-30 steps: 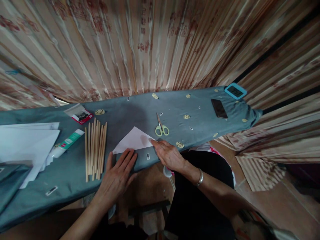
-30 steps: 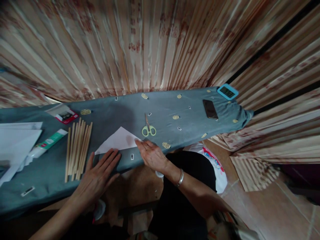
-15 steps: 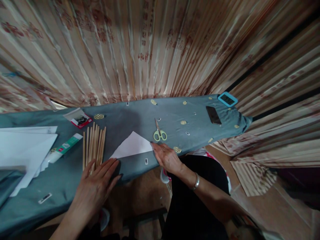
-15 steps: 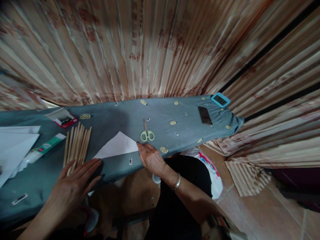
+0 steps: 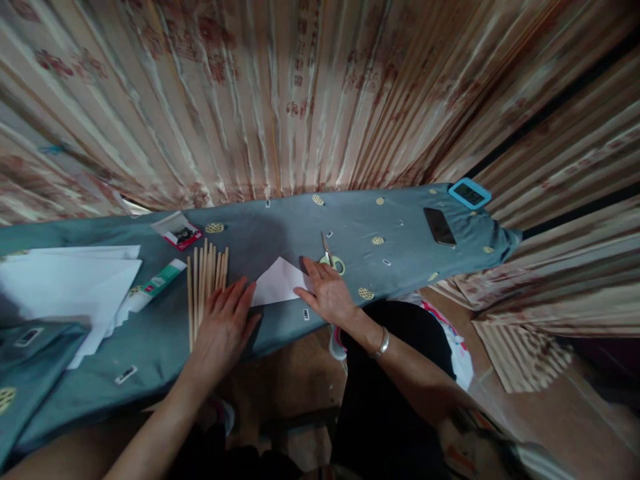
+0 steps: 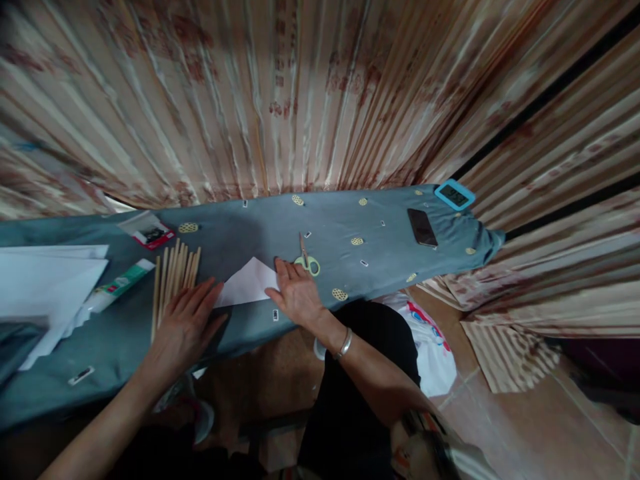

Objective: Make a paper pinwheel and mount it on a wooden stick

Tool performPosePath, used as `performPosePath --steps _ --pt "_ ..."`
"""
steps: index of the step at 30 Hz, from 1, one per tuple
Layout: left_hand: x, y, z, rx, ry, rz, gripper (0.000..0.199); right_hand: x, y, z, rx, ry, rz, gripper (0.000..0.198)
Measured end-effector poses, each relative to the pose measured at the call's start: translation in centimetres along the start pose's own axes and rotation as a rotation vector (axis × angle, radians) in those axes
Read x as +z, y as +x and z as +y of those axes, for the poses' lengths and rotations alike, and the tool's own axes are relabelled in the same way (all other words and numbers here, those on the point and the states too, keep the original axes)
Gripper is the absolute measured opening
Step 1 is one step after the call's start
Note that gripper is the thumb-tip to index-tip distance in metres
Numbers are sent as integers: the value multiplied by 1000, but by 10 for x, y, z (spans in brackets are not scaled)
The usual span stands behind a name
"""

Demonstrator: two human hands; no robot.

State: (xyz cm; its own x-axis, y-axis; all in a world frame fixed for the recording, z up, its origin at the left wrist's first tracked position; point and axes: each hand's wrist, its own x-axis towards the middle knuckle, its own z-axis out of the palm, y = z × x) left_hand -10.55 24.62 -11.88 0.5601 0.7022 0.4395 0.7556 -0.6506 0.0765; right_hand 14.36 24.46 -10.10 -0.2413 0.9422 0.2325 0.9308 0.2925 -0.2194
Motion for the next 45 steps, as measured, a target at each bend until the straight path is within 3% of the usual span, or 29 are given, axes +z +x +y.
performPosePath --steps 6,13,23,30,36,45 --pt "4 1 -1 -78 -67 -95 47 4 1 -1 -7 57 22 63" --pt "5 3 -2 -85 -175 -45 46 6 1 -1 0 141 46 58" --pt "4 8 0 -88 -155 -5 45 7 1 5 17 302 107 50" --pt "0 12 2 -61 -135 49 50 -4 4 1 115 422 107 46" --pt "0 13 1 -56 -160 55 58 -12 4 -1 153 532 114 29" --pt "-4 15 1 -233 -357 55 52 -16 3 2 195 589 129 20"
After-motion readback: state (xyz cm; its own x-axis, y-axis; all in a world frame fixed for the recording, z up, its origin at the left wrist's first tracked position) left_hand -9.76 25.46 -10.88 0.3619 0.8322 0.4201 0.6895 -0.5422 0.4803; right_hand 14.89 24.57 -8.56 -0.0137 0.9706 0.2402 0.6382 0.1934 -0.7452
